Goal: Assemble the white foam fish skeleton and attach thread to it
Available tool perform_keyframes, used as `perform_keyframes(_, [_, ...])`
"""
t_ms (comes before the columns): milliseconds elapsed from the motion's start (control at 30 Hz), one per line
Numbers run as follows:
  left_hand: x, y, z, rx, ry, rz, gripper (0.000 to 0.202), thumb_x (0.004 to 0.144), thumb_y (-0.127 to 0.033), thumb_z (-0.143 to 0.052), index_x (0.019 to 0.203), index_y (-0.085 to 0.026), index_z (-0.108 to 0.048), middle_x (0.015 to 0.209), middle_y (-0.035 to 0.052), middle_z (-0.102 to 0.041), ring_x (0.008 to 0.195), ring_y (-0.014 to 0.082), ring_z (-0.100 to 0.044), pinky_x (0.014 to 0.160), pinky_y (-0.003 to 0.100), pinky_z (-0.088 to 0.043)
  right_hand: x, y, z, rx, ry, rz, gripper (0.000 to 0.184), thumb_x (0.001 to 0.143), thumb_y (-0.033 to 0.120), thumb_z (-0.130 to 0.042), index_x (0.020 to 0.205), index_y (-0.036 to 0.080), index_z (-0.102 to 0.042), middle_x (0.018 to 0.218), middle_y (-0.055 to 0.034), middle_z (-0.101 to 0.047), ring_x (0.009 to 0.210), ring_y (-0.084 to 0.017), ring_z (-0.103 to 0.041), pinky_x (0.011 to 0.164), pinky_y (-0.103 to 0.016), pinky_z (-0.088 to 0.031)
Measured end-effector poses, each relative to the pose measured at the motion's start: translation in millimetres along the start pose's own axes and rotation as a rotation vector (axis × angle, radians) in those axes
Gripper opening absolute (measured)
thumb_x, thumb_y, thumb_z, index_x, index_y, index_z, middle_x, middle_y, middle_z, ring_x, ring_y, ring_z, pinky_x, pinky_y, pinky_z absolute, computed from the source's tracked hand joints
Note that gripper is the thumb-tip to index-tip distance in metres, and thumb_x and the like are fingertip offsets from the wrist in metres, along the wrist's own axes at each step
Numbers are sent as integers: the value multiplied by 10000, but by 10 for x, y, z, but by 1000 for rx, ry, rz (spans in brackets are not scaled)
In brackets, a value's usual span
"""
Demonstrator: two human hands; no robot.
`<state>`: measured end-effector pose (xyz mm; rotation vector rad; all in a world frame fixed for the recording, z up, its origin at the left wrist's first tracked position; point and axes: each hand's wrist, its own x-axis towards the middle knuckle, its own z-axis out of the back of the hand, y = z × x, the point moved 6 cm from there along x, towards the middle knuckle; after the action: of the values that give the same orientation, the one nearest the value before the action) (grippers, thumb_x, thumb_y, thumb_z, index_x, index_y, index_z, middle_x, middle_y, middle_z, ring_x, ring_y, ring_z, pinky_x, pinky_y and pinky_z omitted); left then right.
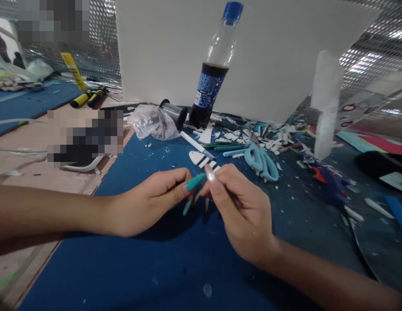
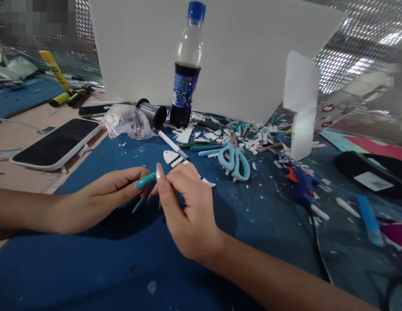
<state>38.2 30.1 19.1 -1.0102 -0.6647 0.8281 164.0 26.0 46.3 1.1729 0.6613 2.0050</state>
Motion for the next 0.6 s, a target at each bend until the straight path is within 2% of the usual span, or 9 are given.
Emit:
perform_keyframes(100, [24,53,-13,-146,-5,93,299,942,-330,-332,722,-169,-455,673,-24,-412,602,90,-385,562,207,-377,-12,66,-16,-33,24,77,278,871,84,-459,646,186,-585,584,9,-510,597,-118,-490,660,-304,-417])
perform_keyframes(267, [68,92,38,-230,-55,134,303,924,-298,-339,658,-176,-415,599,-40,-349,520,82,-307,473,202,-322,-15,42,-28,-43,24,51,291,877,87,-444,640,186,-581,581,1,-521,609,-127,-511,657,-306,-430])
perform_keyframes(600, [49,132,34,-179,-40,156,317,921,-372,-333,700,-174,-442,639,-26,-419,591,99,-409,590,230,-387,-16,70,-76,3,125,64,309,867,96,-447,608,163,-602,590,-23,-548,629,-128,-520,639,-295,-427])
